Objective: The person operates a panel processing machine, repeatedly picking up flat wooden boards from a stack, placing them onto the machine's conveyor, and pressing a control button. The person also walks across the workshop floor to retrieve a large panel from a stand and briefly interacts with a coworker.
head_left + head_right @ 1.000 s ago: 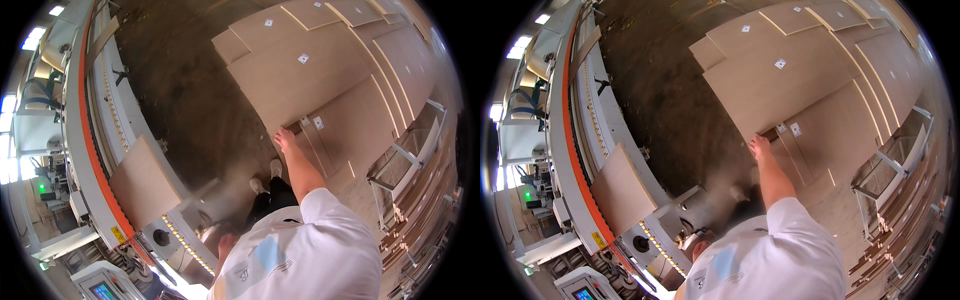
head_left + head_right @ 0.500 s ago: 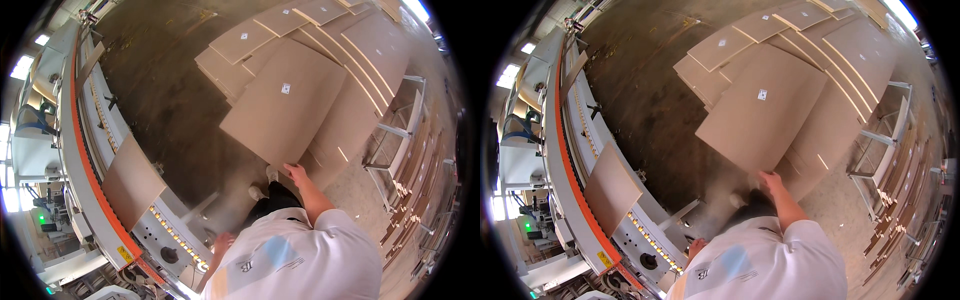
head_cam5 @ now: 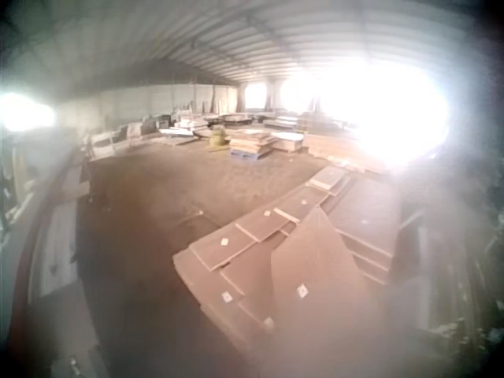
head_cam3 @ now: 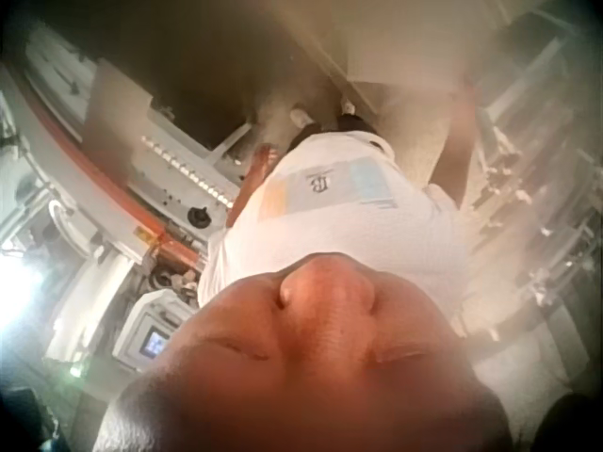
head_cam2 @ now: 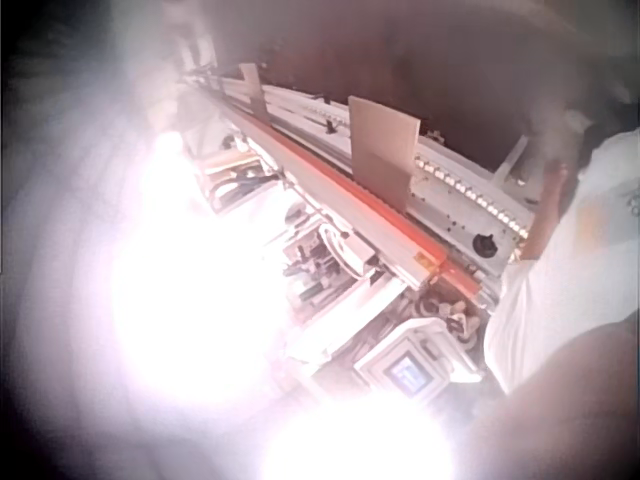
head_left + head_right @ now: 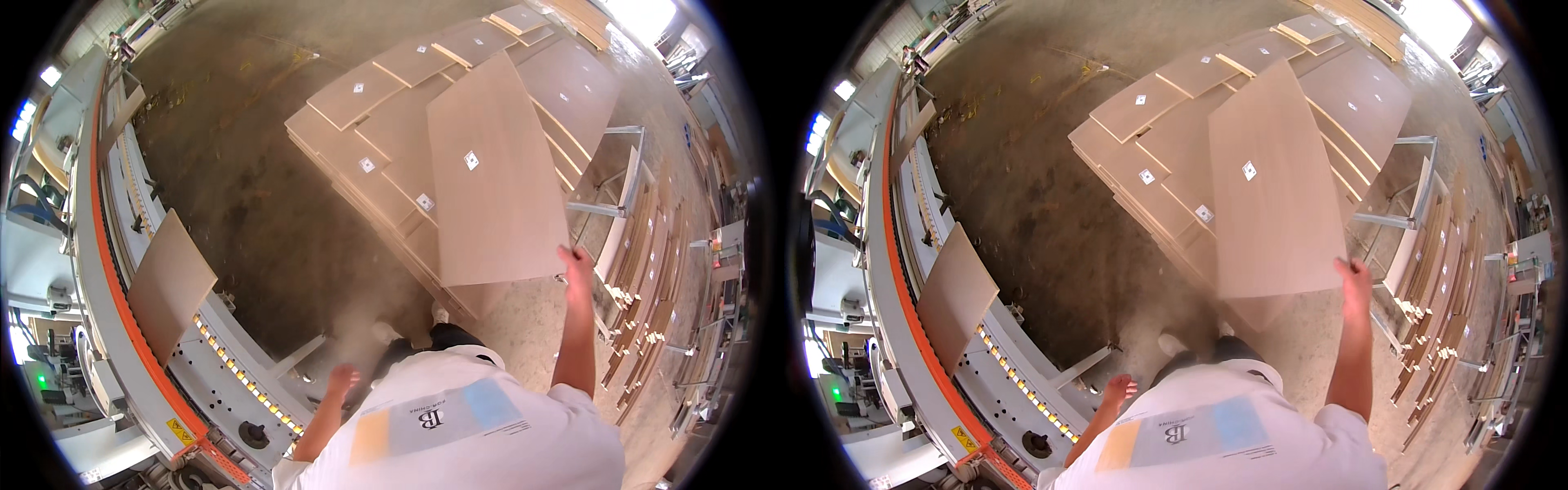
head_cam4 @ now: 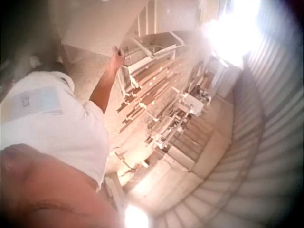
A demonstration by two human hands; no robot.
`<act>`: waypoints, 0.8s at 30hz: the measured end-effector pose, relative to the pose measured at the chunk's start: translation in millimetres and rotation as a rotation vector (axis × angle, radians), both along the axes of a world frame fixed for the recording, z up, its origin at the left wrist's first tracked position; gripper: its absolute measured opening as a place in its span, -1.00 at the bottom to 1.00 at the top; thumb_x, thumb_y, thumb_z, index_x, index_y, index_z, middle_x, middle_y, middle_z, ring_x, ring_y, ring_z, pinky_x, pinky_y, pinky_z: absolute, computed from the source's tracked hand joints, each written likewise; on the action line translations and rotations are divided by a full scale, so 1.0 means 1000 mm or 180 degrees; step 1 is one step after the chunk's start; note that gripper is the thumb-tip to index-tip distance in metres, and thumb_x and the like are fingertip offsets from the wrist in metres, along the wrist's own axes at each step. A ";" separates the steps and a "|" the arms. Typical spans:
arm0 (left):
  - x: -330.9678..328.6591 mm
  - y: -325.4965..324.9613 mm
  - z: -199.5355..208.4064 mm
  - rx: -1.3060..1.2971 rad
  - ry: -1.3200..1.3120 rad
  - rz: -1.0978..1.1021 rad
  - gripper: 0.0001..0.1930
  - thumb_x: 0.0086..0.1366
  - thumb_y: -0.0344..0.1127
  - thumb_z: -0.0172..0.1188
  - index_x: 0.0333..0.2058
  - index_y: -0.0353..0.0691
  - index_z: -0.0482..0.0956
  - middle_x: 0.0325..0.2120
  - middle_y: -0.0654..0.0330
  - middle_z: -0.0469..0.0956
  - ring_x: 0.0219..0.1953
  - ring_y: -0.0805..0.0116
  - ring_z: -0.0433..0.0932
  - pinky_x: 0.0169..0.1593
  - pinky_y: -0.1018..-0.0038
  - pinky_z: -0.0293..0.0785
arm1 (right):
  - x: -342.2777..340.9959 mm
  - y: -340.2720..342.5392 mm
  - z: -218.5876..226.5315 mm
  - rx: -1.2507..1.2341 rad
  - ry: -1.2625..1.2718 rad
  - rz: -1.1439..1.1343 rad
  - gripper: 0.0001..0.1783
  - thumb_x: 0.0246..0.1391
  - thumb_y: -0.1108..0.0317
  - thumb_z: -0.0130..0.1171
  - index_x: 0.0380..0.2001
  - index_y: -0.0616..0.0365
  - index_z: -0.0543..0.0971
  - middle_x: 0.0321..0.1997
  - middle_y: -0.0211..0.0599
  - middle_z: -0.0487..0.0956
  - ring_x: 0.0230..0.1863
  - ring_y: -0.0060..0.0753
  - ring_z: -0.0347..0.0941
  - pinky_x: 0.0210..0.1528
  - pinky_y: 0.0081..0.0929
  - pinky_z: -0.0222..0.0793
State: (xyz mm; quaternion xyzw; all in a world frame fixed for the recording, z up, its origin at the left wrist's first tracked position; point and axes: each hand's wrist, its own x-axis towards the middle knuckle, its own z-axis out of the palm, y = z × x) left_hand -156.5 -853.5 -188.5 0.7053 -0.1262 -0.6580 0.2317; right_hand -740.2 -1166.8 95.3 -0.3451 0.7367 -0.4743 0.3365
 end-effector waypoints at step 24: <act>-0.350 -0.406 0.173 -0.1308 0.1368 0.0998 -0.64 0.48 -0.16 0.16 0.08 -0.30 0.45 -0.05 0.13 0.61 -0.08 0.24 0.64 -0.07 0.34 0.61 | -0.112 0.102 -0.056 -0.0584 0.3003 0.1779 -0.80 -0.19 0.45 0.32 -0.39 0.01 0.63 -0.40 -0.30 0.51 -0.31 -0.08 0.50 -0.35 -0.17 0.44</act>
